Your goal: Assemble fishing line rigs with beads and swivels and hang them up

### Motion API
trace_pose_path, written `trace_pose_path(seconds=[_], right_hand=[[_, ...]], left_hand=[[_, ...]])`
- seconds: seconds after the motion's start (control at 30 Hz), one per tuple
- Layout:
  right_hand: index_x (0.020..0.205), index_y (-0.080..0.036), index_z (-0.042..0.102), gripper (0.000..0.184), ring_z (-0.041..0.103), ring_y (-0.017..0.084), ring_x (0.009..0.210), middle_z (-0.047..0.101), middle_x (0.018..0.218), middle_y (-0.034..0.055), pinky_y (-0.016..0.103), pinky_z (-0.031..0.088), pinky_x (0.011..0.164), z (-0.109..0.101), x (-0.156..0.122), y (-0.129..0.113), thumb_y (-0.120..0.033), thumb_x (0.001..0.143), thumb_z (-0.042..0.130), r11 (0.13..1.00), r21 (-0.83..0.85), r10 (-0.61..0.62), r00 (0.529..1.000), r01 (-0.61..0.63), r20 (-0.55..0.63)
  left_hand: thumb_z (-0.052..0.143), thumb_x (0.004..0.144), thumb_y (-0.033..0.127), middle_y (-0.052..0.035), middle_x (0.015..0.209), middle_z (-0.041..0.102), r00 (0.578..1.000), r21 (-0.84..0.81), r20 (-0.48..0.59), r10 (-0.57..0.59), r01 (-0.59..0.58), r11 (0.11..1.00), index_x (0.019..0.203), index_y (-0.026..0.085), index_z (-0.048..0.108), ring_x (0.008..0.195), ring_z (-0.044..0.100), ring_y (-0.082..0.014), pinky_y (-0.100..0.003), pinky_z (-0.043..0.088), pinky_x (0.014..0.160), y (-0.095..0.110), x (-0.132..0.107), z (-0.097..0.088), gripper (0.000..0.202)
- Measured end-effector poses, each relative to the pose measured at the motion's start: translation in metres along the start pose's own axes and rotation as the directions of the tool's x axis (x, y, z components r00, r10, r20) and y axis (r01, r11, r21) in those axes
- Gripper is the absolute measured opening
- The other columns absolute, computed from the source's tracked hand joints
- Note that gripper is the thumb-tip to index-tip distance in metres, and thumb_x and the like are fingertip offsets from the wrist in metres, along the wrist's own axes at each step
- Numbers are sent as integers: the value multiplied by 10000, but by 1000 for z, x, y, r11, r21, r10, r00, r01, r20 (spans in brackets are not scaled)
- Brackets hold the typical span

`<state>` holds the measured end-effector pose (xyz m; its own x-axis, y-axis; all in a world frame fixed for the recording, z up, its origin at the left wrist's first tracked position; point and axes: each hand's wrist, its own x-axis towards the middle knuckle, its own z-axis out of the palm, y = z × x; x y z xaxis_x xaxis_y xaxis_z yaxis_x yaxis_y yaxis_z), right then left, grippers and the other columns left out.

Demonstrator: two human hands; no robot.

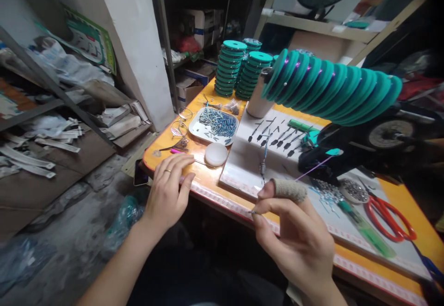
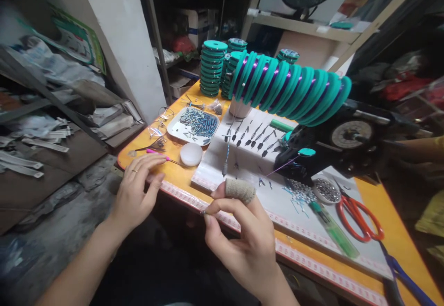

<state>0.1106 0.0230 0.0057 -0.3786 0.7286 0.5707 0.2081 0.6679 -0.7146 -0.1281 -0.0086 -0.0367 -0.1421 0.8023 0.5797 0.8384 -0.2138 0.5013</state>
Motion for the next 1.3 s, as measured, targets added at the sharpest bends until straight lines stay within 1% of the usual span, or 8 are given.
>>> trace_pose_path(seconds=[0.13, 0.3, 0.63, 0.77, 0.83, 0.9, 1.0, 1.3], right_hand=[[889, -233, 675, 129, 606, 219, 1050, 589, 990, 72, 344, 533, 874, 1, -2, 3, -109, 851, 673, 983, 136, 145, 976, -124, -162], [882, -243, 661, 70, 626, 200, 1137, 652, 1034, 53, 328, 522, 948, -3, -7, 12, -175, 894, 667, 886, 384, 347, 920, -259, -180], [838, -223, 653, 58, 659, 205, 1004, 653, 939, 59, 373, 548, 906, -9, -5, 8, -241, 878, 692, 862, 447, 357, 911, -237, -205], [851, -224, 651, 48, 653, 201, 1001, 639, 926, 53, 385, 531, 931, -6, -6, 5, -212, 870, 693, 880, 423, 328, 920, -216, -213], [857, -225, 654, 48, 646, 208, 1023, 631, 928, 54, 389, 523, 940, -5, -6, 2, -194, 865, 689, 891, 407, 307, 927, -201, -214], [868, -229, 657, 60, 633, 213, 1063, 623, 951, 56, 372, 525, 924, -3, -6, -2, -173, 865, 679, 900, 386, 298, 932, -202, -207], [889, -235, 656, 96, 637, 199, 1034, 603, 959, 48, 344, 534, 888, -3, -7, -7, -141, 869, 657, 909, 365, 283, 940, -200, -190], [928, -246, 663, 148, 650, 174, 980, 560, 909, 23, 349, 509, 966, -3, -12, -7, -109, 874, 649, 932, 322, 234, 955, -166, -185]], left_hand=[[457, 982, 195, -146, 1407, 594, 988, 129, 134, 73, -91, 988, 1401, 172, 482, 1405, 450, -303, -517, 320, 1149, -14, -6, 4, 421], [528, 954, 217, -124, 1237, 668, 981, 133, 131, 141, -159, 978, 1233, 217, 631, 1276, 559, -324, -548, 365, 1107, -16, -9, 6, 297], [641, 872, 96, -52, 1181, 739, 925, -79, 31, 378, -374, 924, 1202, 327, 682, 1230, 639, -301, -555, 462, 1078, -44, -25, 2, 405], [690, 812, 8, -9, 968, 769, 933, -167, -85, 349, -358, 918, 1221, 320, 695, 916, 726, -212, -460, 522, 1007, -4, -26, 0, 514], [686, 826, 9, -9, 978, 760, 980, -300, -115, 162, -190, 935, 1318, 317, 637, 823, 713, -168, -330, 571, 859, 30, -26, 2, 583], [662, 872, 47, 12, 923, 745, 996, -491, -31, -85, 59, 869, 1285, 314, 648, 748, 697, -123, -225, 564, 723, 63, -26, 6, 493], [640, 907, 88, 53, 786, 711, 975, -676, 123, -186, 219, 703, 1115, 322, 698, 690, 676, -89, -170, 547, 688, 96, -23, 12, 319], [631, 912, 79, 64, 829, 721, 953, -757, 226, -200, 301, 580, 1068, 338, 709, 728, 684, -68, -133, 543, 741, 111, -23, 16, 313]])
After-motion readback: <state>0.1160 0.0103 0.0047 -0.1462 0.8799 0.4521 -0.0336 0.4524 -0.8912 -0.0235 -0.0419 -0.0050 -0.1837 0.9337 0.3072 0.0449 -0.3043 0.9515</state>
